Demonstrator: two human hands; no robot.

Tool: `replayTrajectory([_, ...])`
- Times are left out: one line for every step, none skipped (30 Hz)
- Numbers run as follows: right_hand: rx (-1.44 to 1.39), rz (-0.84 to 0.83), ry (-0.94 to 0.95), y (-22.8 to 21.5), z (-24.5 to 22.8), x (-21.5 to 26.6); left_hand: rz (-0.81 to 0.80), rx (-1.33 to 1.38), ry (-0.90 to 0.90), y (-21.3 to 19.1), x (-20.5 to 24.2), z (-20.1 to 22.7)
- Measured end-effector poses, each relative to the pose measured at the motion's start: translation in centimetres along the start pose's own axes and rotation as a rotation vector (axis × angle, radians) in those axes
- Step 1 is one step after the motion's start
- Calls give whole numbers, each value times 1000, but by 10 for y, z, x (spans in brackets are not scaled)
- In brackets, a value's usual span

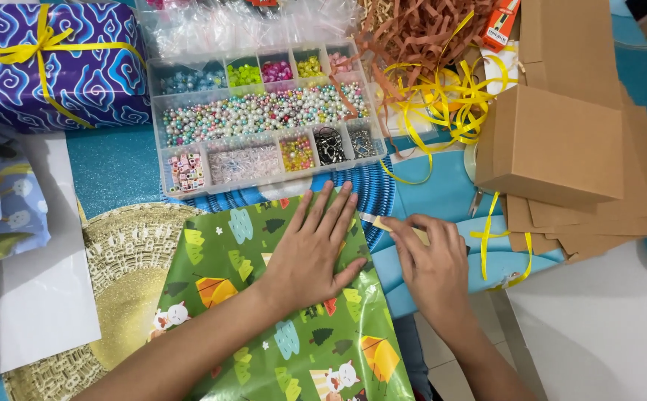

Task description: Unrolling and cutting a specific length of patterned wrapping paper from a roll using a small utility knife.

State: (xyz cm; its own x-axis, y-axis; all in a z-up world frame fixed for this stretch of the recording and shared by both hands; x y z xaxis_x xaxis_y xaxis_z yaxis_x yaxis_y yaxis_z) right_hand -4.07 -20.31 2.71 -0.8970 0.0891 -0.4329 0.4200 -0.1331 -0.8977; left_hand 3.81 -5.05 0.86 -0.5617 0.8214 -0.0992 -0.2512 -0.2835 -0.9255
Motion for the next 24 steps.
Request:
replayTrajectory([-2, -2, 4, 0, -1, -1, 10, -5, 1, 1, 0, 0])
replayTrajectory([-5, -4, 7, -1, -1, -2, 20, -10, 2, 3, 0, -1])
replayTrajectory([-4, -4, 8, -1, -2, -4, 20, -9, 3, 3, 0, -1])
replayTrajectory([3, -9, 9, -1, -3, -5, 21, -15, 4, 3, 0, 0])
replayTrajectory([11, -13, 10, -1, -4, -7, 22, -22, 5, 3, 0, 0])
replayTrajectory([12, -13, 12, 0, -4, -8, 22, -22, 7, 3, 0, 0])
replayTrajectory([8, -25, 13, 1, -5, -10, 24, -13, 8, 2, 0, 0])
replayTrajectory([5, -36, 14, 2, -5, -12, 25, -5, 8, 2, 0, 0])
replayTrajectory([5, -37, 15, 1, -6, -13, 25, -4, 8, 3, 0, 0])
replayTrajectory([14, -35, 14, 1, -7, -14, 27, -12, 10, 3, 0, 0])
replayTrajectory([22, -32, 13, 0, -9, -16, 29, -21, 11, 2, 0, 0])
replayTrajectory([23, -33, 13, 0, -10, -17, 29, -20, 11, 2, 0, 0])
replayTrajectory([38, -32, 14, -1, -10, -18, 23, -15, 8, 2, 0, 0])
replayTrajectory([53, -31, 15, -1, -11, -19, 17, -10, 4, 2, 0, 0])
replayTrajectory([53, -31, 15, -1, -11, -19, 18, -10, 4, 2, 0, 0])
replayTrajectory([55, -31, 16, -1, -11, -19, 15, -10, 1, 3, 0, 0])
replayTrajectory([56, -31, 18, -1, -12, -20, 13, -11, -1, 2, 0, 0])
replayTrajectory([56, -29, 18, -2, -12, -19, 13, -12, -1, 1, 0, 0])
replayTrajectory([67, -25, 22, -2, -11, -18, 11, 11, -4, -1, 0, 0])
replayTrajectory([78, -21, 25, -3, -11, -18, 8, 34, -6, -2, 0, 0])
replayTrajectory([77, -21, 23, -2, -11, -17, 9, 33, -9, -1, 0, 0])
replayTrajectory([92, -9, 24, -1, -11, -16, 16, 29, -6, -1, 0, -1])
replayTrajectory([109, -1, 27, 0, -11, -14, 20, 27, -1, 0, 0, -1])
replayTrajectory([109, -3, 26, -1, -11, -14, 19, 29, -2, -1, 0, 0])
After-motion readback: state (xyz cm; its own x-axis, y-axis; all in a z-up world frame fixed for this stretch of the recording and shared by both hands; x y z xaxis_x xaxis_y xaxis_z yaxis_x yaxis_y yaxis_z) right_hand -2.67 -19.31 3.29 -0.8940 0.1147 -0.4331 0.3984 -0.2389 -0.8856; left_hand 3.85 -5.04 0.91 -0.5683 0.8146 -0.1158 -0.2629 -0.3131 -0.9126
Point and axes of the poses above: each hand's wrist, its own x-axis away from the middle knuckle, its own y-axis out of the palm, z = x × y, the point moved 6 cm from there along -x, towards the middle knuckle, and after that the axes turned 12 degrees about x, right-handed, at the moved point
